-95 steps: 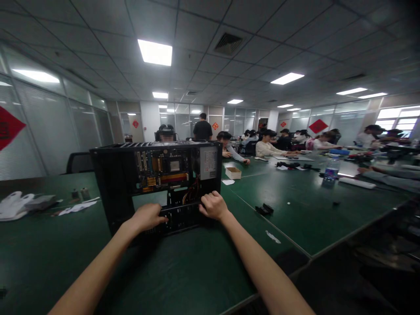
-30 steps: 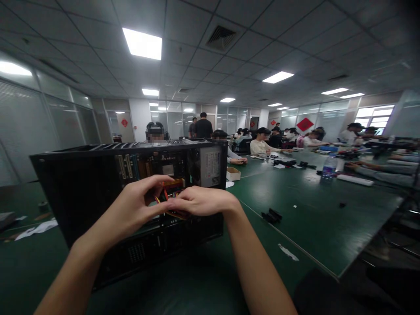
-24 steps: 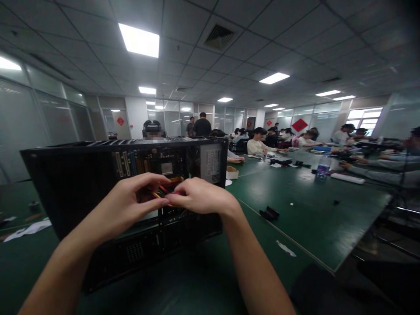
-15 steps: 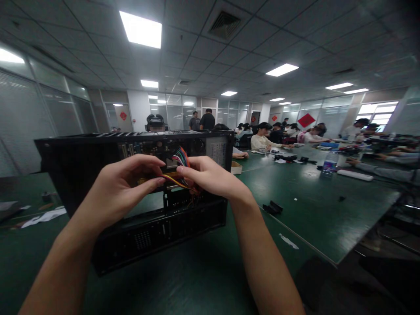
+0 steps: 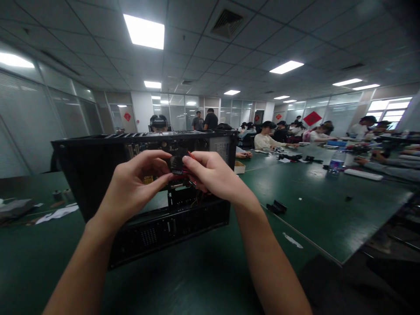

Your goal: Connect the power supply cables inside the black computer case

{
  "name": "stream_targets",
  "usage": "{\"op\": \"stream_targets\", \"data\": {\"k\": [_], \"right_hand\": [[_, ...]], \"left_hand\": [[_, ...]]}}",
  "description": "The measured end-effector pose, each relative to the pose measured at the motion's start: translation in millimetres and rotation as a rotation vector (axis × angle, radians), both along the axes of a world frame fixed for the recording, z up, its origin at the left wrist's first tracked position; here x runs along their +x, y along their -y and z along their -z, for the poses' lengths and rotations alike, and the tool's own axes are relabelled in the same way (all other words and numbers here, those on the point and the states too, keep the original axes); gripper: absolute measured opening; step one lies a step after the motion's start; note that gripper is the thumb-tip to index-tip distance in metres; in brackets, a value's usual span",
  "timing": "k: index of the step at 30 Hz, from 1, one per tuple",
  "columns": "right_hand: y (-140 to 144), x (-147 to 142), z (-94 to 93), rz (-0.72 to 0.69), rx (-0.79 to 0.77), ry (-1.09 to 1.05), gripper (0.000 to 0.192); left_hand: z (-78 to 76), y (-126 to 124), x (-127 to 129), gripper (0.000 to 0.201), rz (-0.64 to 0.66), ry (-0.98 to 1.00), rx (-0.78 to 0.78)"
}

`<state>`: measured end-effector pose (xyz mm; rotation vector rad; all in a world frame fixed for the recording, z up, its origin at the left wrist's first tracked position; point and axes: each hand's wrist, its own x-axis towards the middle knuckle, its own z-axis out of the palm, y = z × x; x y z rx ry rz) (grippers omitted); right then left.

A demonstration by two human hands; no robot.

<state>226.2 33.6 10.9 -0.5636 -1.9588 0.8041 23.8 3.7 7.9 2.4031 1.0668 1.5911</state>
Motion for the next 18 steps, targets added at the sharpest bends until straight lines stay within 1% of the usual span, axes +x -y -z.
{"op": "stream_targets", "data": {"k": [3,6,11,15,18], "right_hand": [[2.9,-1.5,-0.2,0.002,0.012,0.014,0.039],[5.9,-4.3,0.0,-0.015,0.017,0.020,0.038],[9.5,-5.4,-0.7,0.027,0.032,0.038,0.040],[9.8,-2.2,-2.7,0.044,0.039,0.058,0.039],[9.4,0.9,-4.1,0.059,0.059,0.053,0.038]], "left_hand": [[-0.7,0.5,0.6,0.052,0.013,-0.057,-0.001],[0.6,0.5,3.8,0.060,-0.023,-0.120,-0.017],[2.7,1.5,9.4,0.061,-0.083,-0.109,-0.013],[-0.2,6.3,10.6,0.059,-0.089,-0.130,0.004],[-2.4,9.8,10.0,0.058,-0.116,-0.142,0.029]]}}
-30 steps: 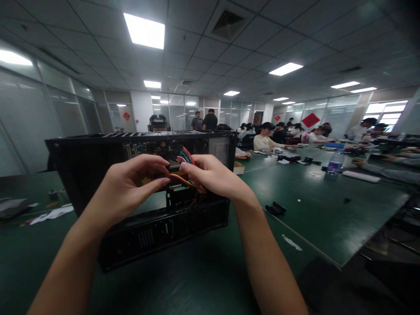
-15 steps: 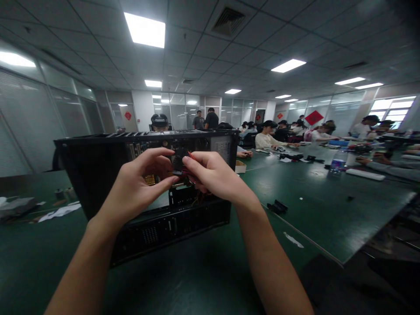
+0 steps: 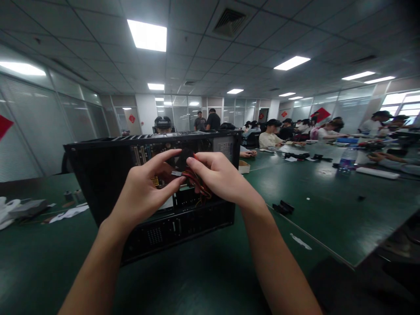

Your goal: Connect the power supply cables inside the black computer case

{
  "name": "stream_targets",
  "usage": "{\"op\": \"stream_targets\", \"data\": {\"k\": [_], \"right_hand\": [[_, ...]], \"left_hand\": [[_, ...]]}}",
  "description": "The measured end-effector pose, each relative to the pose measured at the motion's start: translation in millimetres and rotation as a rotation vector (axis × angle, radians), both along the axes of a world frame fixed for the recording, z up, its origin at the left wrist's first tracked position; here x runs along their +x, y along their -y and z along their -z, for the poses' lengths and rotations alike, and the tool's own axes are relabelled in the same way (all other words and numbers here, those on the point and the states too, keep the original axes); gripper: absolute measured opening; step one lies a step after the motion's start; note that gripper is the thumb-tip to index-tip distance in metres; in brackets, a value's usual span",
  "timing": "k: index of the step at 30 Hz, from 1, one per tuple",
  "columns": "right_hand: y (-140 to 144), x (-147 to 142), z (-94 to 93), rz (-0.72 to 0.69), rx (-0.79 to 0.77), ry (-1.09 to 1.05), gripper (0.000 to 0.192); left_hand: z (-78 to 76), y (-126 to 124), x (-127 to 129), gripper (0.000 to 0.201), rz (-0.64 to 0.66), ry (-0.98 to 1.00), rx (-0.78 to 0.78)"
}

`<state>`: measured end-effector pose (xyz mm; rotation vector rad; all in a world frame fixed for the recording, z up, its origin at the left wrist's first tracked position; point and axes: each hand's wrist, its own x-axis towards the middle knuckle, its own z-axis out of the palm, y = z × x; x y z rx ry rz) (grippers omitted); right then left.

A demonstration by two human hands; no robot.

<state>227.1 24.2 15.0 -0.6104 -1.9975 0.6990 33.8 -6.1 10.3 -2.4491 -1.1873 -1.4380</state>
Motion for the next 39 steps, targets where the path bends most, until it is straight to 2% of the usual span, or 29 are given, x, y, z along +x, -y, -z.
{"op": "stream_targets", "data": {"k": [13,19,26,32,39], "right_hand": [[4.2,6.8,0.5,-0.077,-0.036,0.177,0.027],[5.2,8.8,0.9,-0.069,0.048,0.271,0.017],[6.4,5.1,1.1,-0.092,0.080,0.304,0.018],[6.8,0.3,0.0,-0.093,0.031,0.285,0.015],[4.1,7.4,0.3,-0.158,-0.124,0.249,0.016]], "left_hand": [[-1.0,3.3,-3.1,0.059,-0.071,-0.187,0.030],[-2.3,6.8,-4.0,0.061,-0.060,-0.217,-0.013],[-3.0,4.1,-14.5,0.058,-0.067,-0.292,-0.004],[-0.5,1.1,-20.1,0.057,-0.168,-0.397,0.123],[0.3,6.3,-14.9,0.058,-0.129,-0.397,0.095]]}}
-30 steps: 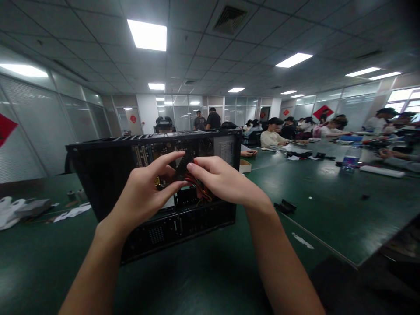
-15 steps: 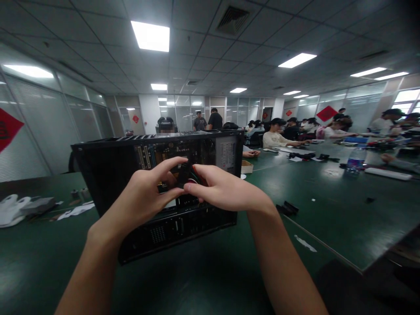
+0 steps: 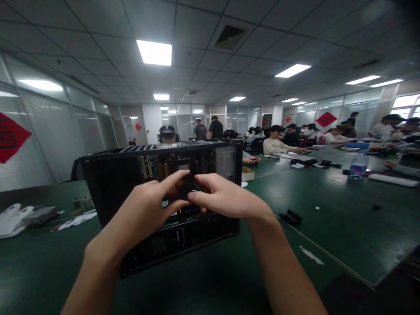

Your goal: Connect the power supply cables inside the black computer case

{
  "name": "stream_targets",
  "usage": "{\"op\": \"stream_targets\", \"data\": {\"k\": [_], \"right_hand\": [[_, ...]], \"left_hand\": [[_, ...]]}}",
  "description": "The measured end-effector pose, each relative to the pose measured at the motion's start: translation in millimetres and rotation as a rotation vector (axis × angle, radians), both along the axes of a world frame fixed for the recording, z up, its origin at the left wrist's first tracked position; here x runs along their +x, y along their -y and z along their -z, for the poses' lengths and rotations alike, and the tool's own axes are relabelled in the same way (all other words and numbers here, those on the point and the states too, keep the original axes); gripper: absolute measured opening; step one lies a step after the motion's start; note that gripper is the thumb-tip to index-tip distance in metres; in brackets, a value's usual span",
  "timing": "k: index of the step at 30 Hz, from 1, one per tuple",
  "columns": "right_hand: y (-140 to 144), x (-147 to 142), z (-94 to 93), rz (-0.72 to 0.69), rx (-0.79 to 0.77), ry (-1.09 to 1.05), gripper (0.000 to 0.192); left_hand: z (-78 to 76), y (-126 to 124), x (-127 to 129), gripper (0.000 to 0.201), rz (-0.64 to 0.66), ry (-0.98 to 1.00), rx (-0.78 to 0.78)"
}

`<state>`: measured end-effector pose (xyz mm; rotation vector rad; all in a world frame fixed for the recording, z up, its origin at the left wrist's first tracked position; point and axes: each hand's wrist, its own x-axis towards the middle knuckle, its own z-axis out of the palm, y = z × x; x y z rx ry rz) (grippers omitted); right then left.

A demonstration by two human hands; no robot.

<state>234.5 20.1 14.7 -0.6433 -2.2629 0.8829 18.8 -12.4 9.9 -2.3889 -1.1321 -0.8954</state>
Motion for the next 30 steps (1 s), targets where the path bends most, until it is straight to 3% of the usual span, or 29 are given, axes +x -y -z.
{"op": "stream_targets", "data": {"k": [5,14,24,30], "right_hand": [[2.0,4.7,-1.6,-0.071,-0.042,0.028,0.014],[4.2,-0.6,1.2,-0.028,0.165,0.111,0.018],[8.7,-8.7,1.1,-0.026,0.076,0.055,0.017],[8.1,-5.8,0.7,-0.071,0.106,0.062,0.017]], "left_hand": [[-1.5,2.5,0.8,0.054,0.057,-0.002,0.009],[-4.8,4.9,-4.4,0.048,0.048,-0.002,-0.043],[-5.1,8.0,-4.1,0.053,0.057,0.006,-0.052],[-3.8,4.9,-4.9,0.056,0.077,-0.002,-0.078]]}}
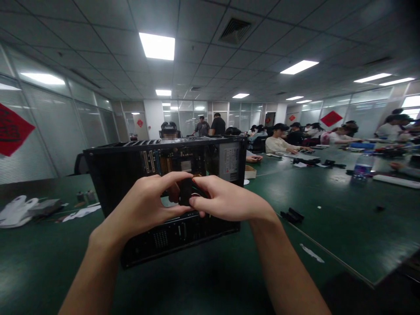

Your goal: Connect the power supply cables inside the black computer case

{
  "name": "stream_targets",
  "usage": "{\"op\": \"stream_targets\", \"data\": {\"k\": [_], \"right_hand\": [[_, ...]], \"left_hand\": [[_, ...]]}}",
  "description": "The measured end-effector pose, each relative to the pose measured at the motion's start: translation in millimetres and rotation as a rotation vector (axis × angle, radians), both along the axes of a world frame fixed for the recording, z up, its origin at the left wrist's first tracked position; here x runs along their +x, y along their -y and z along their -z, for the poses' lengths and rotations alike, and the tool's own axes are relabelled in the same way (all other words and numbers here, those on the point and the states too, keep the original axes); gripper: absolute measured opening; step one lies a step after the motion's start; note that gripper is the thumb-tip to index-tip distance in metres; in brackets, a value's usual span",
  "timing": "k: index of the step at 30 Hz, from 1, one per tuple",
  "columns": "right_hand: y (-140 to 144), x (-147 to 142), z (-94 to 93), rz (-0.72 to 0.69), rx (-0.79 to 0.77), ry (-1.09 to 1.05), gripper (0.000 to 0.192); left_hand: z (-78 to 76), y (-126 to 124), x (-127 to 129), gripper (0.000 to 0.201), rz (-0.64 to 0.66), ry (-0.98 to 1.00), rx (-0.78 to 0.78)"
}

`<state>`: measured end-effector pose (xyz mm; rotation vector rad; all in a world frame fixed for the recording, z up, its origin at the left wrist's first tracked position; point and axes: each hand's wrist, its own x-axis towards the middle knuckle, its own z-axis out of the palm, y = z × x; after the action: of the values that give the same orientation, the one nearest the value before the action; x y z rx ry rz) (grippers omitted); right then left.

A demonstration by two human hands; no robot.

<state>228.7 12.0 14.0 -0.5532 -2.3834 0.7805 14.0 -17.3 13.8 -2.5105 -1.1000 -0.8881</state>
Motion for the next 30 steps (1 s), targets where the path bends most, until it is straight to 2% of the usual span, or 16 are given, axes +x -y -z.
{"op": "stream_targets", "data": {"k": [4,17,26,30], "right_hand": [[-4.4,1.0,2.0,-0.006,0.029,0.033,0.015],[-11.3,-7.0,8.4,-0.019,-0.055,0.024,0.022],[-14.8,-6.6,9.7,-0.043,-0.076,0.047,0.025],[-18.0,-3.6,8.3,-0.059,-0.077,0.036,0.024]], "left_hand": [[1.3,-3.0,-0.8,0.056,-0.006,-0.009,-0.021],[2.7,-5.5,-1.6,0.053,-0.084,-0.105,0.031],[5.2,-4.8,1.5,0.050,-0.095,-0.080,0.015],[-0.2,-5.0,4.0,0.054,-0.078,-0.084,0.004]]}}
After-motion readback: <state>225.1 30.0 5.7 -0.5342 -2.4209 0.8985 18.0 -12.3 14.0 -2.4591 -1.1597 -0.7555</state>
